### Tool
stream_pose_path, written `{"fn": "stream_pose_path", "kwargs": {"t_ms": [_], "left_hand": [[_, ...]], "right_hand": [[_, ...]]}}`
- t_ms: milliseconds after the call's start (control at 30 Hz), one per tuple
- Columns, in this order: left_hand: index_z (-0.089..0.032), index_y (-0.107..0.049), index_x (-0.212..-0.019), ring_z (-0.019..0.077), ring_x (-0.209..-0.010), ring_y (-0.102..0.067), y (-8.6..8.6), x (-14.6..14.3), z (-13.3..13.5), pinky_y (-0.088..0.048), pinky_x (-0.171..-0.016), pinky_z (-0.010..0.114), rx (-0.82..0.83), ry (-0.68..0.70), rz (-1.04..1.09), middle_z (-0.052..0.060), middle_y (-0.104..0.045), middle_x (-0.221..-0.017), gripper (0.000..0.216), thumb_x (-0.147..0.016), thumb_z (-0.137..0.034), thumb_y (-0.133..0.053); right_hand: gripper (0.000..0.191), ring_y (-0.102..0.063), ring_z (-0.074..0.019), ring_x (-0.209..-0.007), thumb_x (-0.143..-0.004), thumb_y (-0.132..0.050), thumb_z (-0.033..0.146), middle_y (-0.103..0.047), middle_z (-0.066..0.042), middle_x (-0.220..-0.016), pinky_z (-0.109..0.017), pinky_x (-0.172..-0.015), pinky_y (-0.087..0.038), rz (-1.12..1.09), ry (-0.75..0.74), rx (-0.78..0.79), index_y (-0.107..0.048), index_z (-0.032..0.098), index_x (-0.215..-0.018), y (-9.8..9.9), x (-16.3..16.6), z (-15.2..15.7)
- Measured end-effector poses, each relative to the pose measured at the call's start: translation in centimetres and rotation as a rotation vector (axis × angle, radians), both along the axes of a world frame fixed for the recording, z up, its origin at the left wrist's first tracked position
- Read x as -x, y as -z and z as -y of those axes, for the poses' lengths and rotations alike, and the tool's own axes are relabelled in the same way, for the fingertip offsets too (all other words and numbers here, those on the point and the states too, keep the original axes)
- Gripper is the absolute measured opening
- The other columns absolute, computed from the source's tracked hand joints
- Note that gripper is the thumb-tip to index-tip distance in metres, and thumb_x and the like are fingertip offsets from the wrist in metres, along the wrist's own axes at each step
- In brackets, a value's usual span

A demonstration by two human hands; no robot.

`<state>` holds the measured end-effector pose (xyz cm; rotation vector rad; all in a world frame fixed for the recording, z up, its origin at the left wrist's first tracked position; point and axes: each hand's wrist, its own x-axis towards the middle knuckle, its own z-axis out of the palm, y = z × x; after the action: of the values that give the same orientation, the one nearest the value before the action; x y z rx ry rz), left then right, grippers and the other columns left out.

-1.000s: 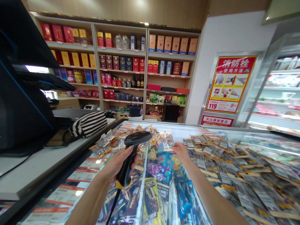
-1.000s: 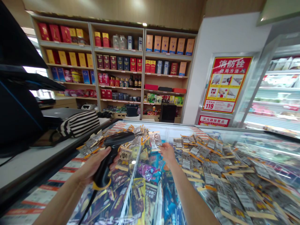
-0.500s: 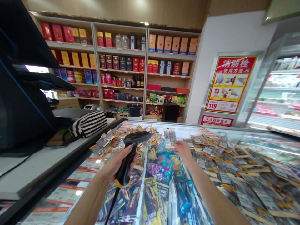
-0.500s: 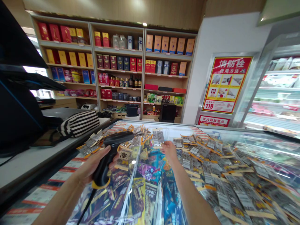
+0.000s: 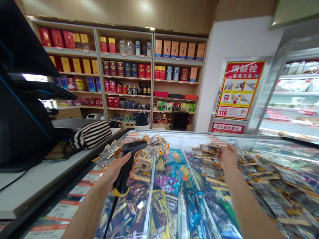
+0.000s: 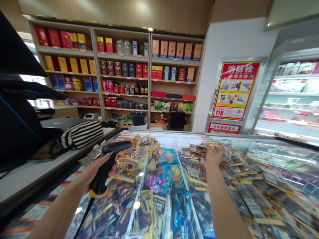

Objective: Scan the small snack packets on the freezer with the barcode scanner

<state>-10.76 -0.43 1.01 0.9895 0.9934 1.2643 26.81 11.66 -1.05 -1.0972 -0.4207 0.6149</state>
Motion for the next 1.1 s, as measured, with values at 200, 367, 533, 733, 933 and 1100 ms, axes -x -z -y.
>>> {"fn": "stream_pose_path", "kwargs": {"t_ms": [200, 367, 533, 733, 933, 1100], "left_hand": [[-0.014, -0.051, -0.084, 0.0065, -0.043, -0.046, -0.1, 1.1, -0.2, -0.037, -0.042, 0.017, -0.002, 0.000, 0.004, -0.002, -0.052, -0.054, 0.028, -0.068, -0.037, -0.050], [-0.015, -0.052, -0.079, 0.0057, -0.041, -0.045, 0.0, 1.6, -0.4, -0.036, -0.039, 0.016, 0.003, -0.063, 0.001, -0.002, -0.052, -0.053, 0.027, -0.067, -0.039, -0.051], [-0.015, -0.052, -0.076, 0.0058, -0.041, -0.046, 0.3, 1.8, -0.7, -0.036, -0.039, 0.016, 0.029, -0.128, -0.016, -0.001, -0.053, -0.054, 0.031, -0.064, -0.043, -0.052], [-0.014, -0.052, -0.070, 0.0064, -0.041, -0.047, 0.5, 1.9, -0.9, -0.037, -0.040, 0.017, 0.054, -0.138, -0.018, -0.001, -0.053, -0.053, 0.030, -0.063, -0.043, -0.052], [-0.014, -0.051, -0.068, 0.0063, -0.042, -0.046, 0.4, 1.9, -0.9, -0.037, -0.040, 0.017, 0.038, -0.126, -0.012, -0.001, -0.052, -0.054, 0.028, -0.065, -0.042, -0.052], [-0.015, -0.050, -0.074, 0.0058, -0.042, -0.045, 0.3, 0.6, -0.4, -0.035, -0.040, 0.016, 0.020, -0.034, -0.017, -0.002, -0.051, -0.054, 0.027, -0.067, -0.040, -0.050]], "right_hand": [[0.035, -0.054, -0.0160, -0.053, -0.059, -0.047, 0.032, -0.058, -0.004, -0.074, -0.030, -0.045, -0.041, 0.516, -0.113, 0.046, -0.049, 0.021, -0.092, 0.2, 5.9, -0.1], [0.029, -0.054, -0.0163, -0.065, -0.060, -0.050, 0.037, -0.059, -0.004, -0.075, -0.032, -0.064, -0.042, 1.077, -0.560, 0.028, -0.058, 0.017, -0.079, 2.4, 16.9, 3.6], [0.055, -0.045, -0.0204, -0.094, -0.056, -0.055, 0.050, -0.052, -0.005, -0.101, -0.034, -0.078, -0.035, 1.504, -0.769, -0.166, -0.048, 0.024, -0.104, 3.8, 23.5, 7.5], [0.037, -0.044, -0.0181, -0.093, -0.065, -0.052, 0.033, -0.051, -0.004, -0.100, -0.031, -0.078, -0.034, 1.722, -0.787, -0.153, -0.048, 0.026, -0.102, 4.6, 23.6, 7.2], [0.028, -0.051, -0.0156, -0.082, -0.066, -0.040, 0.012, -0.058, -0.002, -0.087, -0.026, -0.073, -0.035, 1.600, -0.686, -0.088, -0.054, 0.022, -0.089, 4.0, 18.2, 5.8], [0.016, -0.053, -0.0159, -0.061, -0.063, -0.042, 0.019, -0.059, 0.000, -0.062, -0.027, -0.059, -0.038, 1.030, -0.405, 0.041, -0.055, 0.020, -0.074, 4.3, 12.3, 2.4]]}}
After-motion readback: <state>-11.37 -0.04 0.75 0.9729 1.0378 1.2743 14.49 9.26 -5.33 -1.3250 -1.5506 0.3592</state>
